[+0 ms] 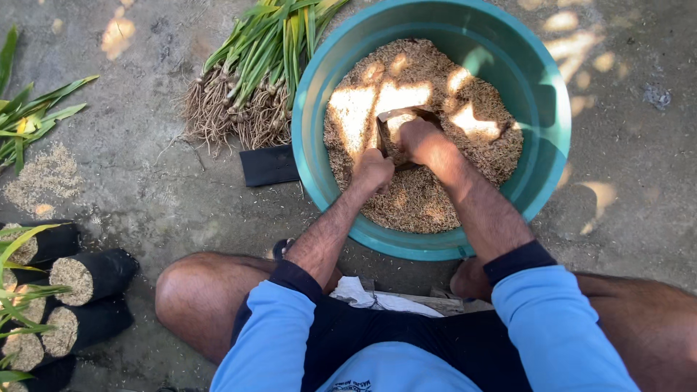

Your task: The person fills a black plastic planting bag with soil and grain husks by hand from a large green basin.

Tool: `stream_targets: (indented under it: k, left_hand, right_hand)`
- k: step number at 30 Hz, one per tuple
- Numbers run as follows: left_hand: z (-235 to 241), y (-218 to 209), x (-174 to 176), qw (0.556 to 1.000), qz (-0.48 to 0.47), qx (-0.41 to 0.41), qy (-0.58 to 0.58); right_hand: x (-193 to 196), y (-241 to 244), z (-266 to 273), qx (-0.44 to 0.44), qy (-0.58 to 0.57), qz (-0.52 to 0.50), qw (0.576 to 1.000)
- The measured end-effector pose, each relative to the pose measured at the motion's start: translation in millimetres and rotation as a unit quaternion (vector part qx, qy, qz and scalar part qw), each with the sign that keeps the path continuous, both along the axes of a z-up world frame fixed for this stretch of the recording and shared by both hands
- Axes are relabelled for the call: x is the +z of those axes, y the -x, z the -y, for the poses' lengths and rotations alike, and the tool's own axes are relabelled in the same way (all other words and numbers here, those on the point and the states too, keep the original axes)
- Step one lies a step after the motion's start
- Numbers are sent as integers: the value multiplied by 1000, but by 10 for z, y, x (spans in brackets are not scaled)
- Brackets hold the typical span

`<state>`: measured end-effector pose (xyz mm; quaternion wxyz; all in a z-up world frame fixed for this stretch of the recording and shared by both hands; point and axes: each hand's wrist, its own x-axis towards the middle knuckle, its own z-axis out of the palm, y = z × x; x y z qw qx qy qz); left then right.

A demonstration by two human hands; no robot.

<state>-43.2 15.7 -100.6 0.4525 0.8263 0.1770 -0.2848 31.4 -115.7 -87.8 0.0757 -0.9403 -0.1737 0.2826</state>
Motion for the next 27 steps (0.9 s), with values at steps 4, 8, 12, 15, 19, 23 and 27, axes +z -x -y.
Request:
stream_targets:
  k: [4, 8, 12, 15, 19, 23, 27]
  left_hand:
    - [68, -20, -184, 997, 8, -37, -67]
    - [65, 135, 1344, 998, -6, -37, -56]
    - [32, -12, 393, 995, 38, -81, -35]
    - [-78, -93, 408, 997, 48, -58, -23]
    - [-238, -166, 614, 994, 97, 14, -43]
    - [-77, -92, 1025, 992, 91, -37, -78]
    - [-58, -199, 321, 981, 101, -109, -124]
  right_hand:
    - [269, 188, -78, 243, 108, 115, 957]
    - [184, 123, -222, 144, 93, 27, 985]
    - [163, 162, -189, 46, 70, 6, 996]
    - [518, 298, -205, 53, 62, -13, 997]
    - [-580, 433, 195, 64, -19, 299, 952]
    - [-55, 398, 118, 67, -2, 261, 963]
    - [167, 382, 19, 85, 65, 18, 994]
